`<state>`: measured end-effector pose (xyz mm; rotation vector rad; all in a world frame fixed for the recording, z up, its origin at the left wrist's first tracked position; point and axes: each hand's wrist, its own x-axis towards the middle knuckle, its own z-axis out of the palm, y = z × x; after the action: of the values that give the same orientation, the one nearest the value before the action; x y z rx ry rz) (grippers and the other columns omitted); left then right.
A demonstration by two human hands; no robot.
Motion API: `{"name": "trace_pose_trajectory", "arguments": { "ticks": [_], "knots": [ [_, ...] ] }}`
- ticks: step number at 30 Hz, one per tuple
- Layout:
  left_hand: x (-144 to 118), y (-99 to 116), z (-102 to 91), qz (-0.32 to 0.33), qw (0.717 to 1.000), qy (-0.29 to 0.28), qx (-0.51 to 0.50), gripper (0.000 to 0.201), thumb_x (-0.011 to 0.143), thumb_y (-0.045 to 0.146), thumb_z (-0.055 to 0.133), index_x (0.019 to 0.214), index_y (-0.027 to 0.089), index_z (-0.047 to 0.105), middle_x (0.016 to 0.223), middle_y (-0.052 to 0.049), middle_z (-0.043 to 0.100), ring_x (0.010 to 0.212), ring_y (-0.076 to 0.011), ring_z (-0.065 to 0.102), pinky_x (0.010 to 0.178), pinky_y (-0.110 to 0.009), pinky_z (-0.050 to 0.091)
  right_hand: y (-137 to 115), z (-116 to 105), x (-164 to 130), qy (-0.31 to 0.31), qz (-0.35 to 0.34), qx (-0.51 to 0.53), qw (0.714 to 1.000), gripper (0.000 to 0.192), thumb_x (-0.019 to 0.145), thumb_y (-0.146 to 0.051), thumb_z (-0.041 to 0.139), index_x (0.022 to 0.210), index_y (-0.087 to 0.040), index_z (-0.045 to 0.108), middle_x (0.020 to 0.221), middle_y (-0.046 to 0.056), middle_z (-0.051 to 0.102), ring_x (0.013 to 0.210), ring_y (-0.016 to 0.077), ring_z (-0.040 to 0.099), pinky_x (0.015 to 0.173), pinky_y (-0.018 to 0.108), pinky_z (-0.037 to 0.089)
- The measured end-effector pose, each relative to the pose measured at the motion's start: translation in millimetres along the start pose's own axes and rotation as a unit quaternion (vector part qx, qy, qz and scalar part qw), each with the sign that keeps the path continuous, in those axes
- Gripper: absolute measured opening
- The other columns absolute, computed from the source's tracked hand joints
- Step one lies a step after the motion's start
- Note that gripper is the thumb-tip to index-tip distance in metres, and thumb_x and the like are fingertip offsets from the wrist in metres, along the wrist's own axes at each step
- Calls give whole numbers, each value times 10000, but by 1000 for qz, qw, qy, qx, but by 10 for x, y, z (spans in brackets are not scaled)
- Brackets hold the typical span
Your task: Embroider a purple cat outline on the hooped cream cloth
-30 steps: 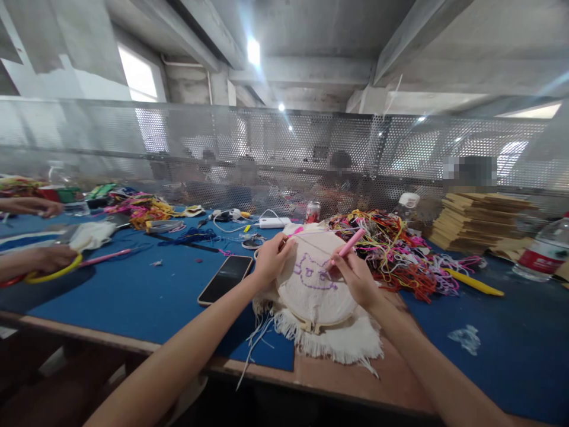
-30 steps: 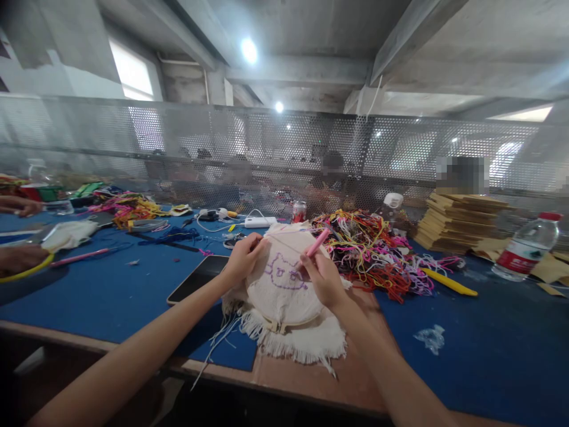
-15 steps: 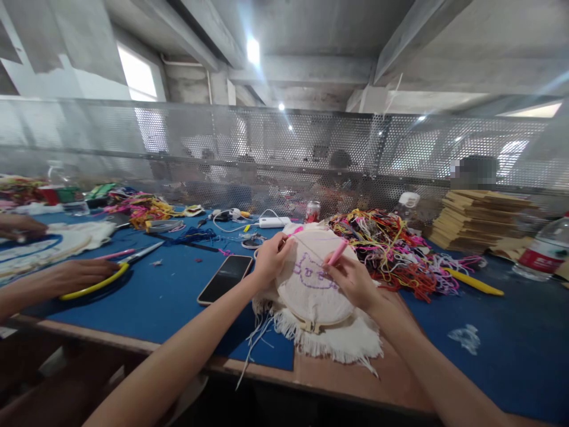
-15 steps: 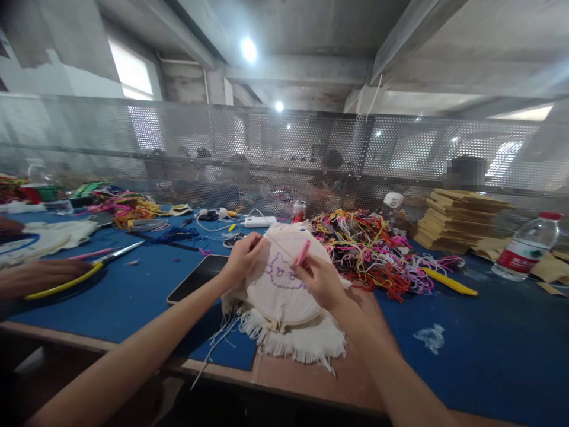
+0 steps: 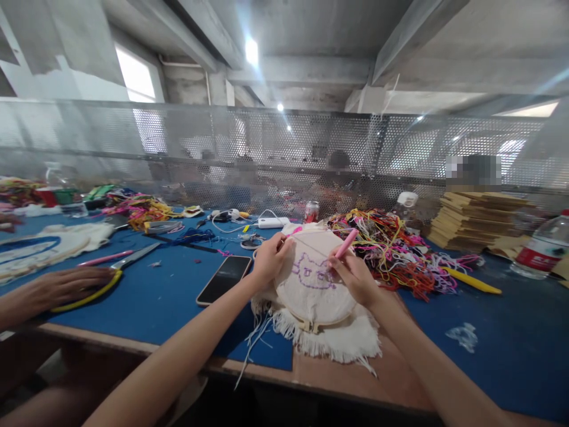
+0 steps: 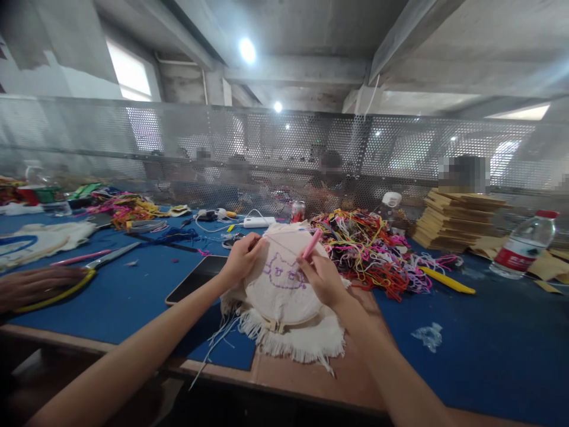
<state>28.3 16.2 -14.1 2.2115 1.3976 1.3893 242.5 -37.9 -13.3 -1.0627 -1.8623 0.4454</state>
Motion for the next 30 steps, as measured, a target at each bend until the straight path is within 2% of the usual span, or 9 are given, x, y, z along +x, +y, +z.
{"name": "trace_pose_trajectory", "arguments": {
  "ticks": [4, 17, 23, 30],
  "knots": [
    [-4, 2, 3, -2, 1000, 0, -4, 273, 857, 401, 401, 715, 183, 481, 593, 37, 441, 566, -108, 400, 565, -227, 283, 28, 15, 3, 11, -1, -4, 1000, 328, 871, -497, 365, 819, -197, 487, 674, 29, 608, 577, 150, 559, 575, 258, 434],
    [0, 42, -14, -12, 1000, -9, -4, 250, 853, 380, 411, 723, 181, 489, 578, 38, 439, 553, -109, 399, 556, -230, 276, 77, 48, -3, 44, -15, 7, 999, 349, 874, -526, 342, 838, -201, 464, 719, 25, 594, 602, 145, 563, 583, 255, 446],
    [3, 46, -21, -9, 1000, -9, 2, 262, 853, 390, 405, 725, 179, 494, 573, 38, 441, 549, -109, 400, 556, -230, 281, 83, 48, -7, 35, -16, 20, 999, 343, 874, -523, 351, 848, -201, 464, 698, 18, 577, 608, 146, 574, 574, 252, 459],
    [4, 47, -25, -10, 1000, -9, 10, 265, 849, 397, 407, 728, 180, 498, 580, 37, 454, 556, -112, 413, 562, -232, 297, 60, 31, -13, 17, -40, -45, 998, 296, 902, -458, 315, 863, -209, 471, 723, 27, 578, 640, 158, 569, 618, 274, 458]
  ]
}}
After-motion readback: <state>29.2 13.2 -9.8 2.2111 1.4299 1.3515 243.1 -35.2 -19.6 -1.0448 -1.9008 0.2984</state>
